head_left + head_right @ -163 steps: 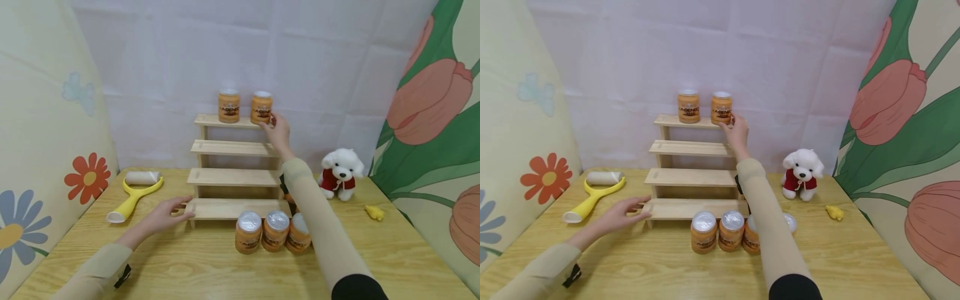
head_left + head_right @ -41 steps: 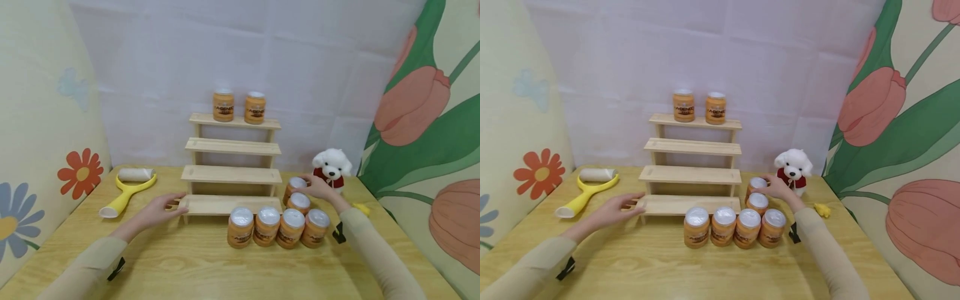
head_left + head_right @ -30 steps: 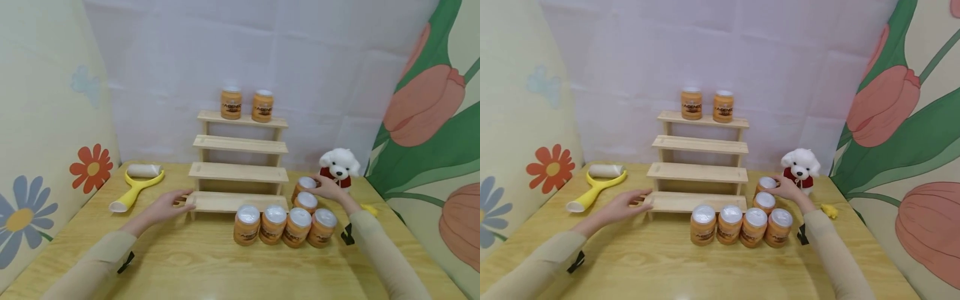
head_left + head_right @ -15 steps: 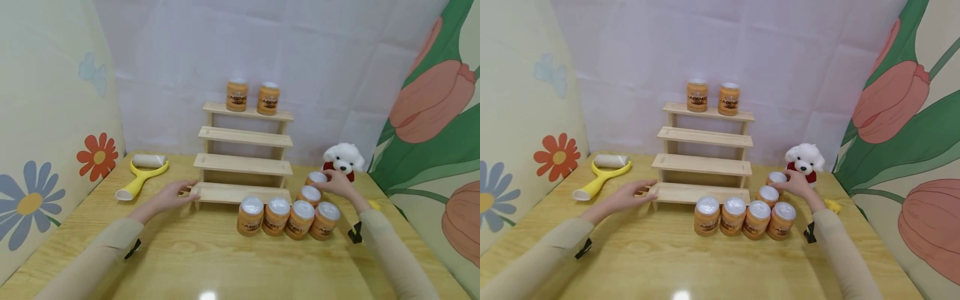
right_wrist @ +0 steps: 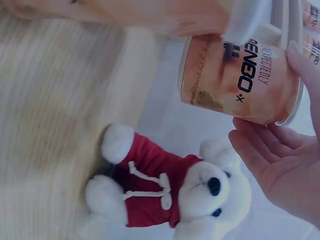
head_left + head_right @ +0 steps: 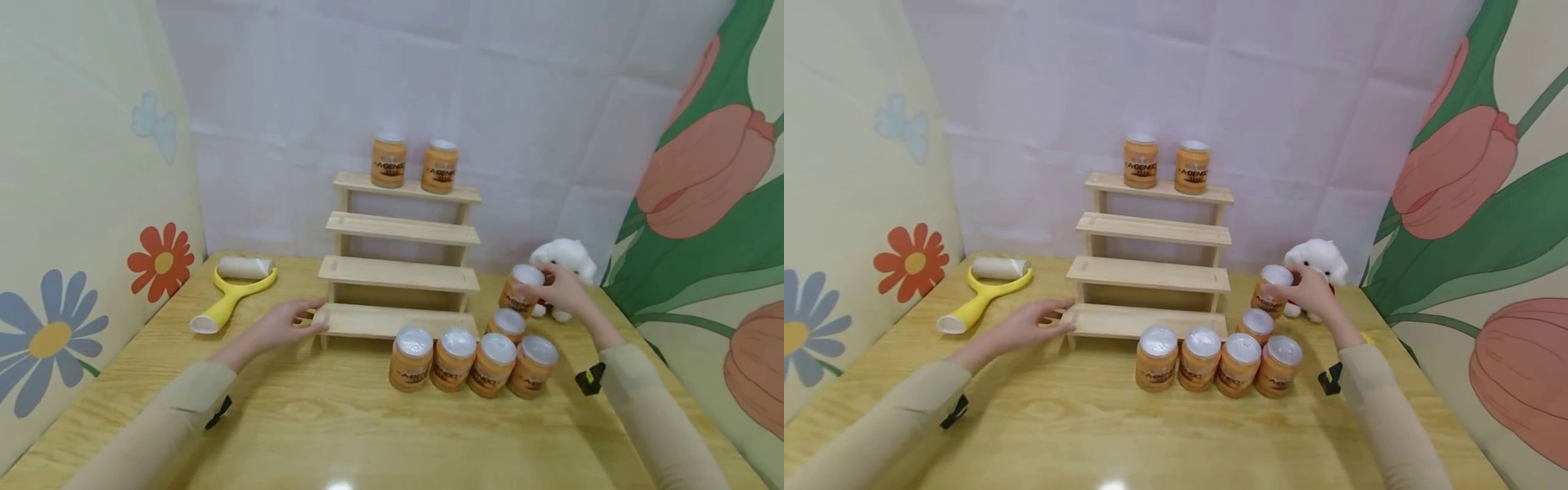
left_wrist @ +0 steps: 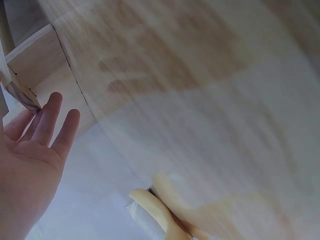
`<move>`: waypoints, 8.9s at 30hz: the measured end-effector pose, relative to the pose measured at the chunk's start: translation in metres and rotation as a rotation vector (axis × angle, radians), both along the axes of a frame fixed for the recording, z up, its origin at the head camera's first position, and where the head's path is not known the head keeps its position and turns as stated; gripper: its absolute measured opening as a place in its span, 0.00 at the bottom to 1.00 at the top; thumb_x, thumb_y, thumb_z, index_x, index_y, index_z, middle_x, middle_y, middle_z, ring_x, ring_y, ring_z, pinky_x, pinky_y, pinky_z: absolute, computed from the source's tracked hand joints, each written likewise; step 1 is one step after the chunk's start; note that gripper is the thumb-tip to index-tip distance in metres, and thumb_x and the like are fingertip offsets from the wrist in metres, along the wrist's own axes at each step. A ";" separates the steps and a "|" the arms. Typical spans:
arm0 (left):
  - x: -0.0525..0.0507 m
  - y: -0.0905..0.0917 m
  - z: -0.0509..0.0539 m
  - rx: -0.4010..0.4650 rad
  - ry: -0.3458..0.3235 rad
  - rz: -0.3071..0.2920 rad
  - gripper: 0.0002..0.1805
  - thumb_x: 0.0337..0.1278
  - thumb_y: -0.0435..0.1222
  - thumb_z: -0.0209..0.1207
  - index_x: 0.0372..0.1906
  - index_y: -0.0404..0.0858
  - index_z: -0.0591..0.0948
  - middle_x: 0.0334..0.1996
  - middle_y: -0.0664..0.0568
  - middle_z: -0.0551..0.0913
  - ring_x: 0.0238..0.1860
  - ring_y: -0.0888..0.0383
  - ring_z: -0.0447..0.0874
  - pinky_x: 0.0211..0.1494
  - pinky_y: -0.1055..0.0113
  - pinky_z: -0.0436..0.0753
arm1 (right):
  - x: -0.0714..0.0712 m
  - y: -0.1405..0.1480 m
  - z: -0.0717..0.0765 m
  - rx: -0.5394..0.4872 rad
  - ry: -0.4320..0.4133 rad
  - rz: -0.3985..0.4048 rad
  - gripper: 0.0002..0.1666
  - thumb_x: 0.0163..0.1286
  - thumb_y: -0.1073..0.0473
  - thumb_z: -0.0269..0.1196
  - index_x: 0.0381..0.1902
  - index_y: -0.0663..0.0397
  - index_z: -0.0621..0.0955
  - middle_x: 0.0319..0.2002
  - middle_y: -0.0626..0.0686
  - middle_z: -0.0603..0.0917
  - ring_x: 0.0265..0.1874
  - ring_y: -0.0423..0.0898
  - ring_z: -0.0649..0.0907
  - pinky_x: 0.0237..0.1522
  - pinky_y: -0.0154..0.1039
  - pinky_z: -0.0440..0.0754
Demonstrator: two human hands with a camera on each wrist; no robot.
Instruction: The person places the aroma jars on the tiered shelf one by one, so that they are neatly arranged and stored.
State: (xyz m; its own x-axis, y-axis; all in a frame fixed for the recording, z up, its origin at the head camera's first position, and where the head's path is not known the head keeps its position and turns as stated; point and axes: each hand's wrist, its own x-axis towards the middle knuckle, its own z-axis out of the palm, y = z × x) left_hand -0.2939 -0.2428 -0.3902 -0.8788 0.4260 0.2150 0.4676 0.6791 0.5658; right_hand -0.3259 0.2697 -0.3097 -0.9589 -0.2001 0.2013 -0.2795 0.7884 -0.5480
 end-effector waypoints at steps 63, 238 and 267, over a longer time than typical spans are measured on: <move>0.004 -0.003 0.003 0.029 -0.025 0.012 0.35 0.58 0.48 0.60 0.64 0.30 0.68 0.61 0.36 0.72 0.53 0.41 0.78 0.56 0.50 0.79 | -0.048 -0.196 0.085 -0.445 0.212 0.135 0.38 0.56 0.51 0.70 0.61 0.62 0.72 0.53 0.60 0.79 0.50 0.52 0.80 0.52 0.41 0.81; 0.000 0.000 0.006 -0.056 0.013 0.011 0.36 0.60 0.52 0.57 0.66 0.33 0.67 0.62 0.34 0.71 0.52 0.39 0.78 0.54 0.48 0.80 | 0.092 0.009 -0.040 -0.165 -0.008 0.220 0.21 0.68 0.58 0.59 0.57 0.62 0.76 0.53 0.62 0.80 0.51 0.56 0.80 0.48 0.35 0.81; 0.002 -0.003 0.004 -0.044 -0.002 0.004 0.36 0.60 0.52 0.57 0.66 0.32 0.67 0.62 0.34 0.70 0.51 0.40 0.79 0.55 0.47 0.79 | 0.099 0.015 -0.055 0.021 -0.052 0.102 0.43 0.56 0.46 0.69 0.62 0.66 0.69 0.52 0.64 0.77 0.47 0.56 0.78 0.42 0.45 0.82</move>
State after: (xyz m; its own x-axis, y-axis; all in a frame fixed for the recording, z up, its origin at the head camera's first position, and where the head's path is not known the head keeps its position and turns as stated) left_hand -0.2924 -0.2462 -0.3861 -0.8809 0.4314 0.1948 0.4639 0.7051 0.5363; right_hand -0.2265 0.2845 -0.3642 -0.9425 -0.3006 0.1463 -0.3302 0.7688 -0.5477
